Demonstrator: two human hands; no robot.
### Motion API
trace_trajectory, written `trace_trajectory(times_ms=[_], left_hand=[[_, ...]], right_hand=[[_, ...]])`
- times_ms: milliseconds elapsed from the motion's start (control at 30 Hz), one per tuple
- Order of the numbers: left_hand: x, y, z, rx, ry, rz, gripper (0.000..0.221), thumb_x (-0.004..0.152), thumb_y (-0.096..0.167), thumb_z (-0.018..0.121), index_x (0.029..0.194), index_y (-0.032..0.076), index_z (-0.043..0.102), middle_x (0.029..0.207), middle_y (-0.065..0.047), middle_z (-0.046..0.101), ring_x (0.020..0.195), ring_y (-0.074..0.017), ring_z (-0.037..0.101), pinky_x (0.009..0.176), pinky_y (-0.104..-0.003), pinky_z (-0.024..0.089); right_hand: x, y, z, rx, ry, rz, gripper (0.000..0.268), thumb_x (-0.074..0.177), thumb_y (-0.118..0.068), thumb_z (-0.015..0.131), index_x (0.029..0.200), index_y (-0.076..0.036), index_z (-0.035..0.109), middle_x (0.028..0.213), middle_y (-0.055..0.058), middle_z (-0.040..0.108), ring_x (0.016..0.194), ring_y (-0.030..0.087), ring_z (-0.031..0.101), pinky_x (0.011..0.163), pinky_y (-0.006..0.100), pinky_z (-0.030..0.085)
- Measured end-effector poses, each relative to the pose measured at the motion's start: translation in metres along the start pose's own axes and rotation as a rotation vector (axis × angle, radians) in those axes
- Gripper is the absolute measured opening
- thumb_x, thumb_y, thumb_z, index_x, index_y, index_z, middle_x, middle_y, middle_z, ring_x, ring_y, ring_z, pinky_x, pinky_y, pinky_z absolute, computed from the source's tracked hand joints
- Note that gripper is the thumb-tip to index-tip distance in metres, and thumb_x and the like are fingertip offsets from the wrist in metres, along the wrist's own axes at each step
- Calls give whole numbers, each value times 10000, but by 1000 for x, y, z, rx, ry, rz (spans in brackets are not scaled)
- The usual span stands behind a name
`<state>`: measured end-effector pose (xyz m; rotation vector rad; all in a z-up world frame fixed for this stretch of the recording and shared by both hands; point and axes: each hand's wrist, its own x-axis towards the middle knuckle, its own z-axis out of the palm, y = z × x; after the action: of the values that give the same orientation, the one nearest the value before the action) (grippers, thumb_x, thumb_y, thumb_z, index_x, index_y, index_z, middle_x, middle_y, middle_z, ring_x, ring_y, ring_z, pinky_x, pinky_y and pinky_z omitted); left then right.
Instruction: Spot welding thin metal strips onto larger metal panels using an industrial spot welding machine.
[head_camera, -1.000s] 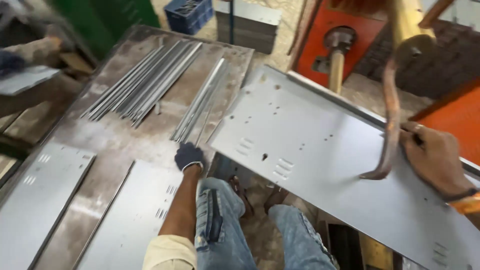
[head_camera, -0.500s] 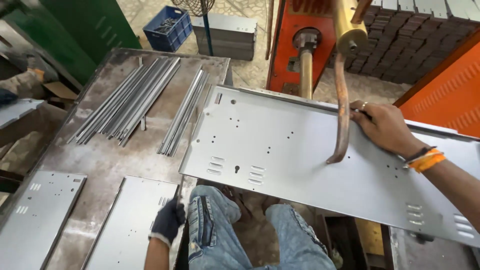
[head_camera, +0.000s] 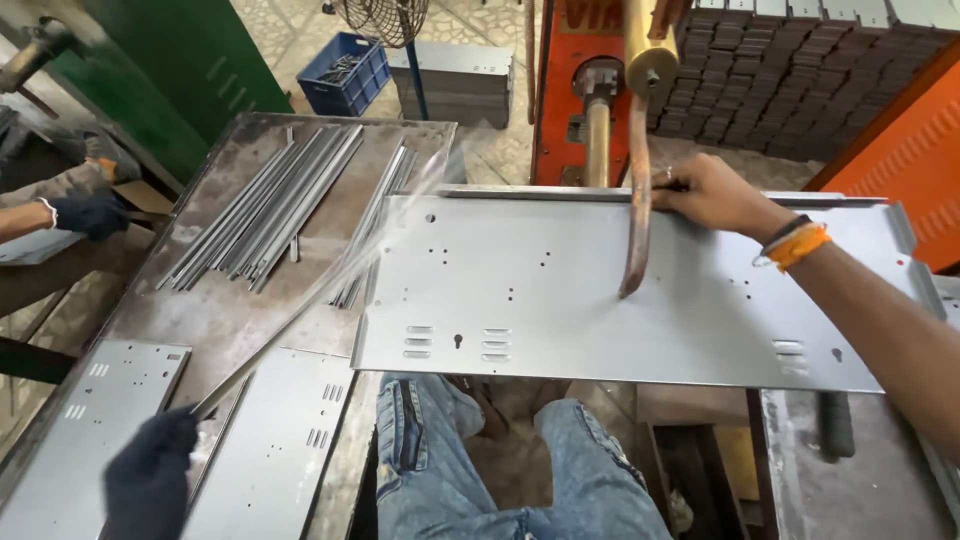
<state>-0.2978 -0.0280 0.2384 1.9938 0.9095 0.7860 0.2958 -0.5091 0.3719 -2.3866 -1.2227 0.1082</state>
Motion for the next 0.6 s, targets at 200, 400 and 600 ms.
trace_trajectory(times_ms=[200, 400, 600], left_hand=[[29, 158, 13, 498, -105, 377, 230, 947, 115, 695, 1146, 168, 796, 990, -65, 764, 880, -206, 717, 780, -334, 559], [82, 247, 122, 479, -146, 921, 147, 848, 305, 791, 916, 178, 819, 769, -62, 705, 720, -230, 654, 658, -378, 511], [107, 291, 235, 384, -129, 1117, 130, 906, 254, 765, 908, 135, 713, 801, -81, 691, 757, -265, 680, 737, -420, 531]], right_hand=[[12, -5, -8, 170, -95, 64, 237, 912, -180, 724, 1093, -45, 794, 832, 100, 794, 710, 130, 662, 701, 343, 543], [17, 9, -6, 227, -138, 51, 236, 936, -179, 715, 1054, 11, 793, 780, 89, 768, 702, 102, 585, 668, 338, 513], [13, 7, -10, 259, -147, 35, 249, 939, -182, 698, 1108, -19, 780, 843, 73, 791, 723, 101, 617, 677, 328, 510]])
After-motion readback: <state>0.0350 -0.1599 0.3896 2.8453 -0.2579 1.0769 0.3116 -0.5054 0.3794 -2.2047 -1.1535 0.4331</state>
